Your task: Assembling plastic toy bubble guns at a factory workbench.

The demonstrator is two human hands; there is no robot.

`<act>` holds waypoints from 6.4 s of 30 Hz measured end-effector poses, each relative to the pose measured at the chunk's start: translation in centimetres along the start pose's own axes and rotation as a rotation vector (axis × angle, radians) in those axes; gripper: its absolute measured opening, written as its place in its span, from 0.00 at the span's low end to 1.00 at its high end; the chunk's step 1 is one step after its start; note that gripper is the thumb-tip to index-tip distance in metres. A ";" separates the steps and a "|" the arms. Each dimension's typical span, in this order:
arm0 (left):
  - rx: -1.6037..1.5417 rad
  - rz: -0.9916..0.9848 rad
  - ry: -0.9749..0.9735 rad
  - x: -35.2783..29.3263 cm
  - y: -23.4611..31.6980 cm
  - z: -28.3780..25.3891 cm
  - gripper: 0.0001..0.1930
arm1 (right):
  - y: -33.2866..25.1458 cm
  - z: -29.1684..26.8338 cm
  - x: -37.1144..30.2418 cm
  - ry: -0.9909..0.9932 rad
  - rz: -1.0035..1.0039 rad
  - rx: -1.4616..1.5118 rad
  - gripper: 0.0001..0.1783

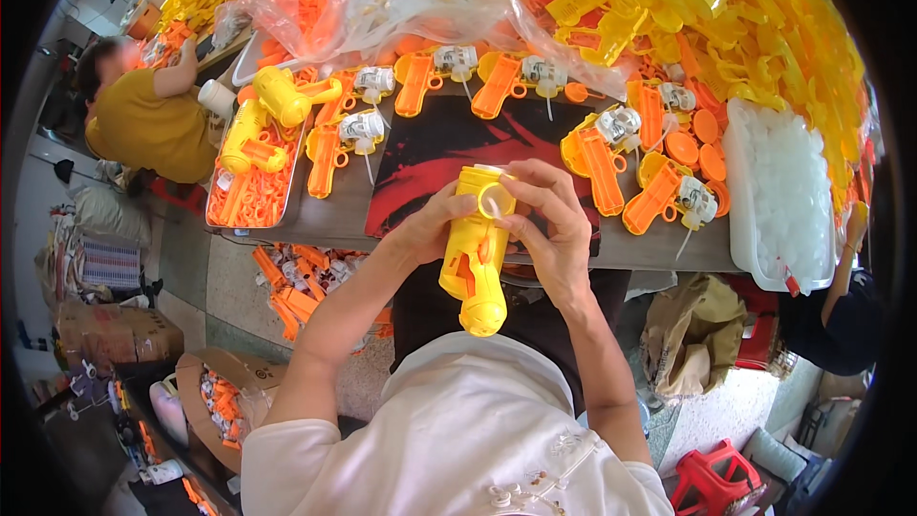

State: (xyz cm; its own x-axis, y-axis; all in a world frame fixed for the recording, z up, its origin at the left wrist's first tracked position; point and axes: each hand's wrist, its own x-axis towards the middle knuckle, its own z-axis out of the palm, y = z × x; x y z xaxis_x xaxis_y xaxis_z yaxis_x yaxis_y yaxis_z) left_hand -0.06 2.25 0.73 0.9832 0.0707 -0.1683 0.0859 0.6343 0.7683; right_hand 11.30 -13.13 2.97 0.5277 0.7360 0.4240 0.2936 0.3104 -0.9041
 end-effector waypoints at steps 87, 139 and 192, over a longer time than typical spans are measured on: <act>0.731 0.273 0.285 -0.3 4.0 -0.8 0.32 | -0.5 0.1 2.2 -0.090 0.228 0.023 0.16; 2.114 -0.013 -1.075 9.5 9.7 4.6 0.23 | 5.8 -2.7 1.9 -0.244 0.657 0.437 0.23; 1.793 1.083 0.997 -8.3 3.1 -5.3 0.13 | 5.1 0.3 2.5 -0.029 0.079 -0.530 0.23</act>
State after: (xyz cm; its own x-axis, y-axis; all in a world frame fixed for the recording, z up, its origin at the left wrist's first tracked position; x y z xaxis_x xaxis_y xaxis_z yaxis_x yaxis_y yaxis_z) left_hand -8.78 7.68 1.23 0.4419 0.3691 0.8176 0.3267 -0.9151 0.2365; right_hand 13.89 -9.54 -0.64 0.5443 0.7637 0.3472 0.6199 -0.0872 -0.7798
